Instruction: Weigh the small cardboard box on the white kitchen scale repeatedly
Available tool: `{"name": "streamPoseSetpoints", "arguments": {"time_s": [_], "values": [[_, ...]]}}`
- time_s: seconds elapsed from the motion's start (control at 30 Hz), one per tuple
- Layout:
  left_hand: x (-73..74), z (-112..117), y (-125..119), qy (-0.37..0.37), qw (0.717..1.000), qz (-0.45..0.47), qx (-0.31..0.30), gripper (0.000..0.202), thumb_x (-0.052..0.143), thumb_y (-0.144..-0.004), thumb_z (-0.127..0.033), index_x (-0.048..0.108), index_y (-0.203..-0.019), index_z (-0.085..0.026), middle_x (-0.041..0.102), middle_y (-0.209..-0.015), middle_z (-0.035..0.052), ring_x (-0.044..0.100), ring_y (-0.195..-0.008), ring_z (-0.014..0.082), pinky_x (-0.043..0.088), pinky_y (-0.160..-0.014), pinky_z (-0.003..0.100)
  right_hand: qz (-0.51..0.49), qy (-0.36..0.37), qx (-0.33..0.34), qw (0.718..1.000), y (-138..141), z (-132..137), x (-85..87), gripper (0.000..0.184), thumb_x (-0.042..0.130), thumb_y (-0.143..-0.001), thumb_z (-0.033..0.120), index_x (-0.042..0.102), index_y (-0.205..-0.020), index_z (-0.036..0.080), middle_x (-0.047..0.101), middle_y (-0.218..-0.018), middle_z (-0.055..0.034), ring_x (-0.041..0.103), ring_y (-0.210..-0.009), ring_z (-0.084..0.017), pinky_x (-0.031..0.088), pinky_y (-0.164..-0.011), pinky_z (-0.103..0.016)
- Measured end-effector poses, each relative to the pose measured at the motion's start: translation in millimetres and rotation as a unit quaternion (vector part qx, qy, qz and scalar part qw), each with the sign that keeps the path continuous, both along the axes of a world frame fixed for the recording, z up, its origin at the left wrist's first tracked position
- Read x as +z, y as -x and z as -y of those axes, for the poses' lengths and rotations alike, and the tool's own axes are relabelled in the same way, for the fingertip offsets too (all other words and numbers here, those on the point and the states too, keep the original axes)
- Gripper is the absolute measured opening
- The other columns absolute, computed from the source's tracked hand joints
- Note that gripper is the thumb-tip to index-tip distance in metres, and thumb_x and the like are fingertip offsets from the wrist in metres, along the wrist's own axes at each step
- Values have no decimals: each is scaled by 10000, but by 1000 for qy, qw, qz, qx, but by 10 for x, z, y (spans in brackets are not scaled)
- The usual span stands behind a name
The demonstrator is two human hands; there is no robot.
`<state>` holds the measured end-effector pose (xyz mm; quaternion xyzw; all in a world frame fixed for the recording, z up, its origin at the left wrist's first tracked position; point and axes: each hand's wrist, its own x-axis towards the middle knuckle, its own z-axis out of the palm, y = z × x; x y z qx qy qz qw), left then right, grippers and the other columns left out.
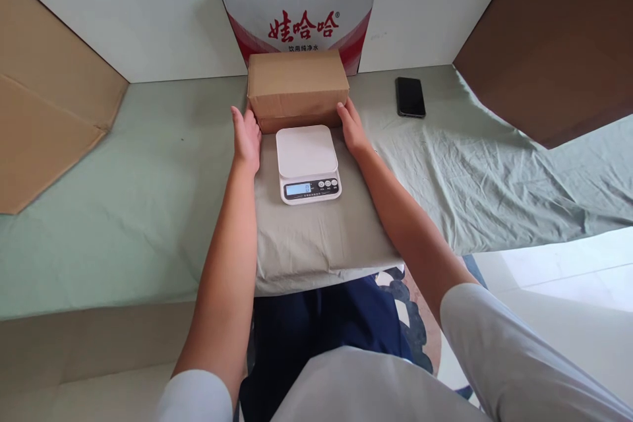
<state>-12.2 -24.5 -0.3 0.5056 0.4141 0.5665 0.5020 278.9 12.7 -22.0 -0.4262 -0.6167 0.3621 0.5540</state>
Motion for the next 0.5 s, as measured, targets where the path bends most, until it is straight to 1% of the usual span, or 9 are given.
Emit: {"name": "streamPoseSetpoints", "arguments": {"time_s": [0.1,0.17,0.23,0.27,0.33,0.4,0.43,0.5], "values": [[-26,-10,24,4,1000,-3,-10,1127,280,-888,-1099,620,-1672,-364,450,-1863,77,200,-1824,270,163,-1494,477,4,12,1,1000,26,-3,2,1115,549,-736,1078,628,-1533,302,615,-1770,-66,448,-1744,-333,250,-1526,-554],[-13,-11,38,7,1000,-3,-9,1141,273,-878,-1105,604,-1684,-369,423,-1878,65,176,-1830,287,143,-1499,504,-1,9,0,1000,57,-20,-3,1151,532,-731,1087,585,-1573,304,567,-1806,-63,398,-1771,-328,229,-1533,-547],[48,8,46,4,1000,-5,-6,1145,241,-876,-1108,593,-1689,-382,405,-1888,43,151,-1835,292,127,-1504,517,-8,-1,1,1000,99,-24,37,1145,514,-738,1091,560,-1591,329,550,-1815,-40,354,-1794,-315,220,-1539,-535],[100,30,46,0,1000,-6,-4,1148,208,-885,-1102,581,-1696,-379,396,-1892,35,148,-1837,290,123,-1506,517,-10,-7,2,1000,123,-14,85,1135,505,-743,1093,551,-1599,348,555,-1809,-24,328,-1806,-307,218,-1541,-532],[241,108,38,-20,1000,-11,1,1163,104,-925,-1063,539,-1722,-335,369,-1905,40,166,-1836,281,121,-1509,505,-5,-17,0,1000,166,45,246,1115,478,-765,1096,518,-1628,392,570,-1792,12,276,-1827,-286,215,-1545,-533],[412,239,25,-49,999,-19,7,1191,-4,-958,-1008,497,-1742,-264,332,-1920,66,203,-1827,282,121,-1511,492,10,-21,-7,1000,192,168,471,1093,450,-799,1087,457,-1677,436,573,-1786,50,249,-1832,-263,209,-1549,-526],[496,323,19,-65,998,-24,7,1201,-24,-958,-1002,496,-1739,-252,329,-1921,70,212,-1825,286,129,-1511,483,22,-21,-10,999,194,257,589,1077,449,-820,1072,414,-1705,458,565,-1791,75,265,-1821,-251,210,-1551,-510],[639,524,17,-98,995,-31,-5,1201,25,-935,-1039,532,-1719,-283,359,-1910,59,240,-1817,308,166,-1507,477,36,-35,-9,999,173,486,791,1018,470,-864,1026,354,-1735,511,549,-1798,123,370,-1758,-242,252,-1545,-456]]}}
